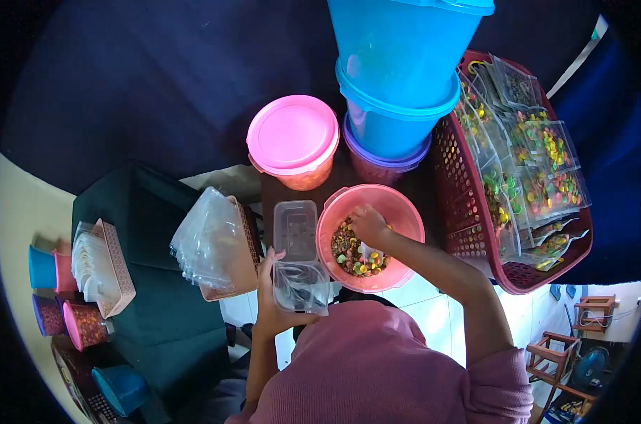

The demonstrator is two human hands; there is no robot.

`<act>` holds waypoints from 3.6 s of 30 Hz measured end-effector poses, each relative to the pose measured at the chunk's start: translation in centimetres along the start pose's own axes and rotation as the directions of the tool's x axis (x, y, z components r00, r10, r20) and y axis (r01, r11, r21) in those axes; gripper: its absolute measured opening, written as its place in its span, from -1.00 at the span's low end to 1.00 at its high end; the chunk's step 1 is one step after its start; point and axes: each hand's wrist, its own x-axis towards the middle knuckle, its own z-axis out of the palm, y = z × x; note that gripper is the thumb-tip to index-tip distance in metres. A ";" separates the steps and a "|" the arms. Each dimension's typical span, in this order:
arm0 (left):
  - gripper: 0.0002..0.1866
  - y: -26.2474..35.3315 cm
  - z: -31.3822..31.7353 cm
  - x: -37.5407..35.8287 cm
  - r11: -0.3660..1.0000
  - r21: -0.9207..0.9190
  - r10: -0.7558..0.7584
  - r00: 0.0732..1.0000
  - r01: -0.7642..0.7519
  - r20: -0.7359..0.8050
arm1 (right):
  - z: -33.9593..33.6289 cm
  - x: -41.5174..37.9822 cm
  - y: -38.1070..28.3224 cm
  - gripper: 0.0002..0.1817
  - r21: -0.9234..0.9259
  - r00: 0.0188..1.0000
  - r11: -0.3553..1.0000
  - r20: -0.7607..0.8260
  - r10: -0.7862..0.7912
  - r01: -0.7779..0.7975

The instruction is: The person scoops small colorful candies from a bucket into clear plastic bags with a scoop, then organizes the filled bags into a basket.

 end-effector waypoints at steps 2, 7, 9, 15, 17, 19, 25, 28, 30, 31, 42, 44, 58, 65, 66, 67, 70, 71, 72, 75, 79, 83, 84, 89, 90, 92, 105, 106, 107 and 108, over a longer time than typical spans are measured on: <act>0.29 -0.3 -0.5 -0.3 0.997 0.077 0.015 0.999 -0.019 0.051 | 4.8 1.0 1.0 -0.75 -0.212 0.984 0.974 -0.144 -0.108 0.076; 0.26 -0.5 -0.9 -1.2 0.994 0.104 0.040 0.999 -0.044 0.033 | -1.5 -0.7 -0.9 -0.88 0.147 0.923 0.915 -0.030 0.383 -0.375; 0.25 -0.6 -0.6 -1.5 0.999 0.002 -0.052 0.999 0.052 -0.004 | -3.5 -1.0 -0.9 -0.88 0.017 0.943 0.955 0.169 0.288 -0.295; 0.24 -1.1 -1.0 -1.4 0.996 0.044 -0.074 0.997 0.074 0.002 | -9.5 -1.1 -1.1 -0.76 -0.119 0.912 0.985 0.378 0.162 -0.126; 0.23 -1.5 -1.1 -1.5 0.995 0.037 -0.094 0.996 0.094 0.002 | -8.7 -1.0 -0.9 -0.62 0.018 0.966 0.977 0.158 0.206 -0.212; 0.23 -1.1 -1.2 -0.9 0.995 0.071 -0.069 0.998 0.069 -0.005 | -6.9 -1.3 -0.9 -0.52 -0.096 0.985 0.981 0.013 0.172 -0.170; 0.24 -1.7 -1.2 -1.2 0.993 0.037 -0.110 0.994 0.110 0.008 | -4.7 -1.4 -0.4 -0.67 -0.198 0.984 0.979 -0.178 0.002 -0.038; 0.24 -1.7 -1.3 -1.2 0.996 0.043 -0.085 0.996 0.084 0.020 | -4.7 -1.0 -0.2 -0.63 -0.164 0.994 0.986 -0.105 0.004 -0.021; 0.24 -2.0 -1.2 -1.4 0.995 0.045 -0.092 0.995 0.091 0.024 | -4.2 -0.5 -0.2 -0.83 -0.185 0.994 0.981 -0.101 0.039 -0.057; 0.25 -2.1 -1.2 -1.4 0.994 0.047 -0.097 0.995 0.096 0.025 | -3.8 -0.3 0.0 -0.83 -0.183 0.994 0.981 -0.100 0.040 -0.058; 0.28 -2.6 -1.4 -1.4 0.993 0.100 -0.072 0.997 0.068 0.035 | -6.8 -3.7 -0.1 -0.88 -0.204 0.858 0.903 0.291 0.424 -0.377; 0.28 -2.6 -1.4 -1.4 0.991 0.100 -0.091 0.995 0.087 0.042 | -7.7 -3.6 -0.4 -0.89 -0.183 0.877 0.915 0.270 0.398 -0.359; 0.26 -1.8 -1.5 -0.8 0.977 0.212 -0.027 0.997 0.011 0.073 | -4.8 -2.7 -0.7 -0.82 0.078 0.886 0.896 0.209 0.415 -0.438; 0.26 -2.2 -1.1 -1.0 0.987 0.157 -0.055 0.997 0.045 0.059 | -7.4 -4.2 -0.8 -0.82 0.114 0.843 0.864 0.313 0.437 -0.490; 0.26 -2.0 -1.1 -0.9 0.983 0.170 -0.073 0.995 0.062 0.063 | -8.2 -4.4 -1.1 -0.82 0.116 0.843 0.865 0.317 0.434 -0.489; 0.26 -1.9 -1.1 -1.0 0.980 0.182 -0.090 0.994 0.077 0.068 | -9.3 -4.6 -1.3 -0.75 0.219 0.889 0.882 0.297 0.348 -0.418; 0.26 -2.2 -1.0 -1.0 0.978 0.196 -0.084 0.994 0.069 0.067 | -7.8 -2.9 -0.9 -0.66 0.285 0.836 0.842 0.461 0.298 -0.458; 0.26 -2.3 -0.9 -1.0 0.978 0.198 -0.084 0.994 0.069 0.071 | -7.0 -2.5 -0.6 -0.67 0.334 0.851 0.852 0.479 0.214 -0.403; 0.25 -2.3 -0.9 -1.1 0.983 0.175 -0.075 0.995 0.063 0.060 | -6.1 -2.1 -0.4 -0.68 0.384 0.861 0.856 0.492 0.128 -0.346; 0.25 -2.7 -0.8 -1.4 0.988 0.136 -0.084 0.995 0.077 0.046 | -4.0 -1.5 -0.1 -0.63 0.435 0.915 0.843 0.376 0.149 -0.316; 0.24 -2.4 -1.1 -1.3 0.976 0.213 -0.064 0.996 0.049 0.061 | -4.6 -1.4 -0.5 -0.68 0.400 0.882 0.853 0.452 0.135 -0.336; 0.24 -2.8 -0.9 -1.6 0.987 0.147 -0.079 0.996 0.072 0.045 | -2.8 -1.3 -0.9 -0.64 0.390 0.953 0.896 0.285 0.105 -0.215; 0.24 -2.9 -1.0 -1.7 0.983 0.166 -0.088 0.994 0.077 0.060 | -3.4 -1.3 -1.2 -0.64 0.436 0.975 0.883 0.202 0.091 -0.173; 0.24 -2.8 -0.9 -1.6 0.979 0.186 -0.092 0.993 0.078 0.068 | -3.9 -0.6 -2.1 -0.66 0.335 0.910 0.933 0.414 -0.020 -0.132; 0.24 -2.8 -0.9 -1.5 0.982 0.173 -0.081 0.995 0.070 0.059 | -3.9 -0.7 -2.5 -0.68 0.317 0.900 0.932 0.435 0.021 -0.175; 0.25 -2.9 -0.9 -1.6 0.985 0.161 -0.072 0.996 0.063 0.049 | -4.5 -2.1 -3.6 -0.70 0.246 0.924 0.954 0.376 0.071 -0.173; 0.23 -2.8 -1.0 -1.9 0.976 0.197 -0.107 0.993 0.096 0.045 | -8.8 -4.9 -2.7 -0.84 0.029 0.888 0.976 0.421 0.184 -0.216; 0.23 -2.9 -1.0 -2.0 0.977 0.179 -0.121 0.992 0.112 0.041 | -8.7 -5.0 -2.8 -0.85 0.025 0.943 0.987 0.301 0.142 -0.157; 0.23 -2.9 -1.0 -2.0 0.977 0.180 -0.121 0.992 0.112 0.042 | -8.5 -5.1 -2.8 -0.86 0.014 0.980 0.995 0.178 0.094 -0.098; 0.22 -2.8 -1.0 -1.9 0.976 0.183 -0.123 0.991 0.114 0.042 | -8.0 -5.0 -2.9 -0.86 0.014 0.979 0.995 0.178 0.095 -0.099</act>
